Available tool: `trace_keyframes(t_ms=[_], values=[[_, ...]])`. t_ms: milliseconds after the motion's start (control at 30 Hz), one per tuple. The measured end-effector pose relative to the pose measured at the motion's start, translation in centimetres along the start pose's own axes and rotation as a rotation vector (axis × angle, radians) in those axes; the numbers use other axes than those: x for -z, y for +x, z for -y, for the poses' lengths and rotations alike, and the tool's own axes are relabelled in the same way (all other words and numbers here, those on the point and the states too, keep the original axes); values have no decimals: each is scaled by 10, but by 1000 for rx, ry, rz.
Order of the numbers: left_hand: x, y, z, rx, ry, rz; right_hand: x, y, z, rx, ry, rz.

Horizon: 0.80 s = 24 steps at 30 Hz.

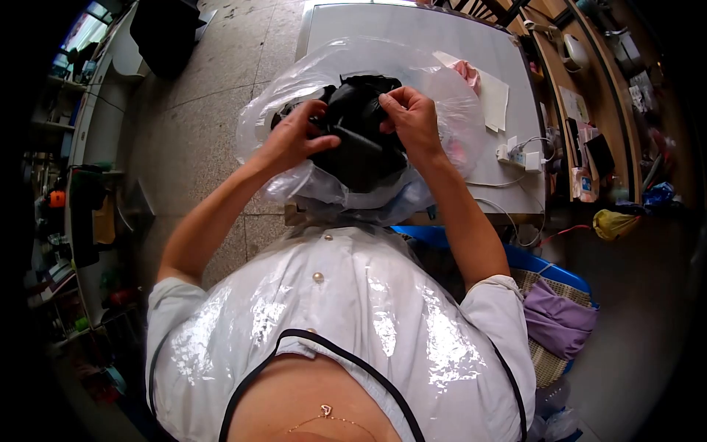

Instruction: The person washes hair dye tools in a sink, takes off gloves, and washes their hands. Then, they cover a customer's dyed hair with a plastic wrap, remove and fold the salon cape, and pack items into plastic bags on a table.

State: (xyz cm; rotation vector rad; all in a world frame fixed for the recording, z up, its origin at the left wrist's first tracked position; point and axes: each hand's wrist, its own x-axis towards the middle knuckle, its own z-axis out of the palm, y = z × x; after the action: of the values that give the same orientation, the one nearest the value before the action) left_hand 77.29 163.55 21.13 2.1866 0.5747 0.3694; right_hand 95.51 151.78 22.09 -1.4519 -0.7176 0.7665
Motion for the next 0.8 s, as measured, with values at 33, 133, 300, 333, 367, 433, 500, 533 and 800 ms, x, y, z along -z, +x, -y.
trace_keyframes(t_ms=[33, 133, 300, 333, 367, 433, 500, 533, 800], values=[[-3, 0, 4, 45, 48, 100, -1, 3, -2, 42, -55, -31], [-8, 1, 27, 101, 247, 179, 17, 21, -19, 378, -720, -312], [-5, -1, 36, -53, 223, -2, 25, 15, -34, 504, -876, -320], [-3, 0, 20, -47, 222, -4, 16, 11, -29, 503, -876, -314], [-5, 4, 1, -2, 183, 40, 9, 8, -26, 648, -886, -232], [-17, 12, -16, 42, 147, 83, -2, 6, -26, 788, -918, -46], [-40, 16, -4, -399, 202, 47, 4, 18, -49, 593, -890, 83], [-47, 17, 4, -400, 202, 45, 9, 27, -64, 396, -856, 210], [-19, 9, 48, -70, 765, 506, 21, 53, -87, 327, -1706, 268]])
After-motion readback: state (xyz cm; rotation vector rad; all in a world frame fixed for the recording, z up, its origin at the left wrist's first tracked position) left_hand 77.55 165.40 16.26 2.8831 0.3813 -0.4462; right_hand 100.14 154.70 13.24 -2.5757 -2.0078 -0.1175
